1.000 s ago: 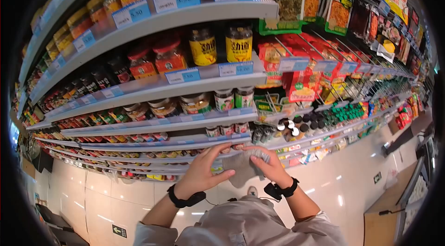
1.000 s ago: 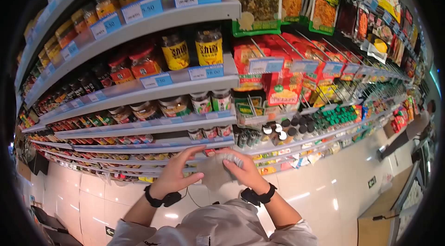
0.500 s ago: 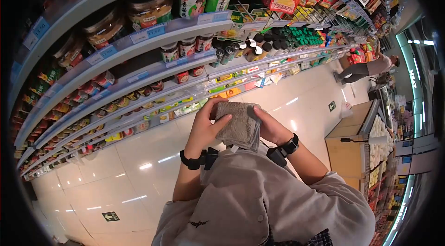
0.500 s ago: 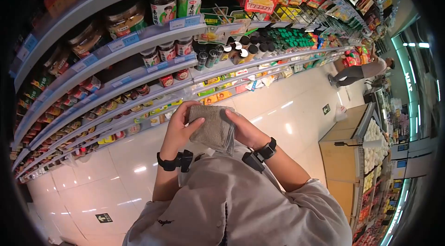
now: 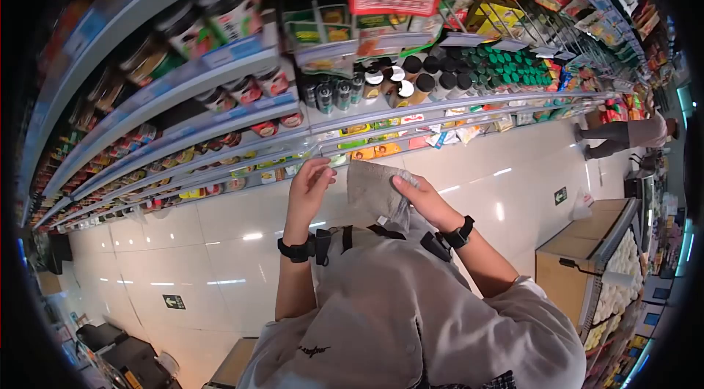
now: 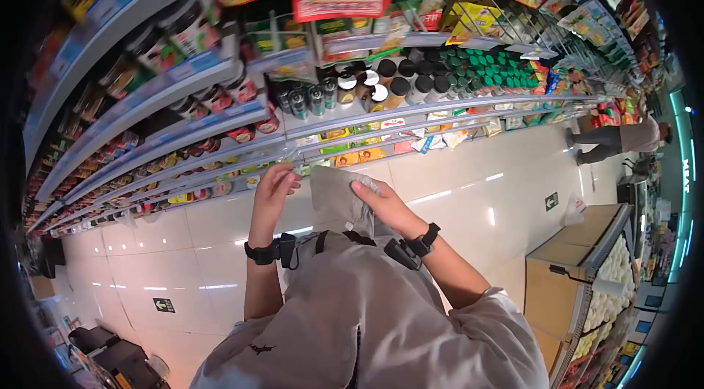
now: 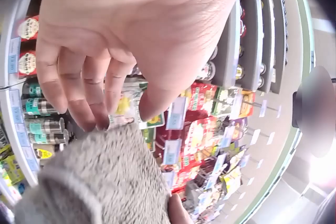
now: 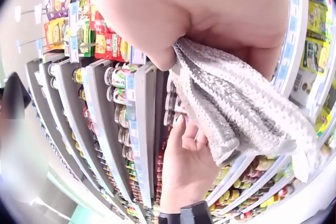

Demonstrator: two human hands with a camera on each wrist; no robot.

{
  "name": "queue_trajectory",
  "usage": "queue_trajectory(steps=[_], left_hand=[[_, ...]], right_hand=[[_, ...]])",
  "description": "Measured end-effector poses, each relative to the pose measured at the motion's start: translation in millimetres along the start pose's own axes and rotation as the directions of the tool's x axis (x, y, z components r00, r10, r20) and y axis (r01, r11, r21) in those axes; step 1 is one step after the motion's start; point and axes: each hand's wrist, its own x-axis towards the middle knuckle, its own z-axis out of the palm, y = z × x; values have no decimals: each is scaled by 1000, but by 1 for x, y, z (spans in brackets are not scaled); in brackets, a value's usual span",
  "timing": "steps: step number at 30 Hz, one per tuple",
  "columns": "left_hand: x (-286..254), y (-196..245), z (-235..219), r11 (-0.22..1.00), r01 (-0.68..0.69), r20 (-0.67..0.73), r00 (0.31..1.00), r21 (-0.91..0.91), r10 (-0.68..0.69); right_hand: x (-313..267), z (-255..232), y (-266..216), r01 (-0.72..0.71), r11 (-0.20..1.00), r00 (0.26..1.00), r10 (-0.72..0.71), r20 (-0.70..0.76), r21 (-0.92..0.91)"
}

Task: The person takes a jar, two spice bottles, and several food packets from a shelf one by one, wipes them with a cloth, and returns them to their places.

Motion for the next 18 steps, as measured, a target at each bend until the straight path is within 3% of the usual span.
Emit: queue_trajectory(steps=[5,7,8,11,14,17,18], left_hand=[[37,-42,76,977,171,-17,985,130,-170],[61,-48,113,973,144,23,988,180,-151],[84,-52,141,939,24,40,998,342,-40],[113,-38,180,846,-75,72,996,527,44],[135,-26,201,793,-140,129,989,593,78],[154,-20,207,727,-123,118,991,676,57],[159,-12,212,727,-57,69,998,684,14]], right_hand=[[-16,-117,26,28,983,994,-8,-109,184],[-24,-160,32,26,973,987,11,-160,228],[-33,-189,32,21,962,973,43,-229,271],[-44,-219,34,81,970,941,1,-338,228],[-40,-241,52,76,960,936,24,-350,270],[-27,-250,64,74,946,937,42,-345,316],[-21,-250,68,65,941,938,56,-343,331]])
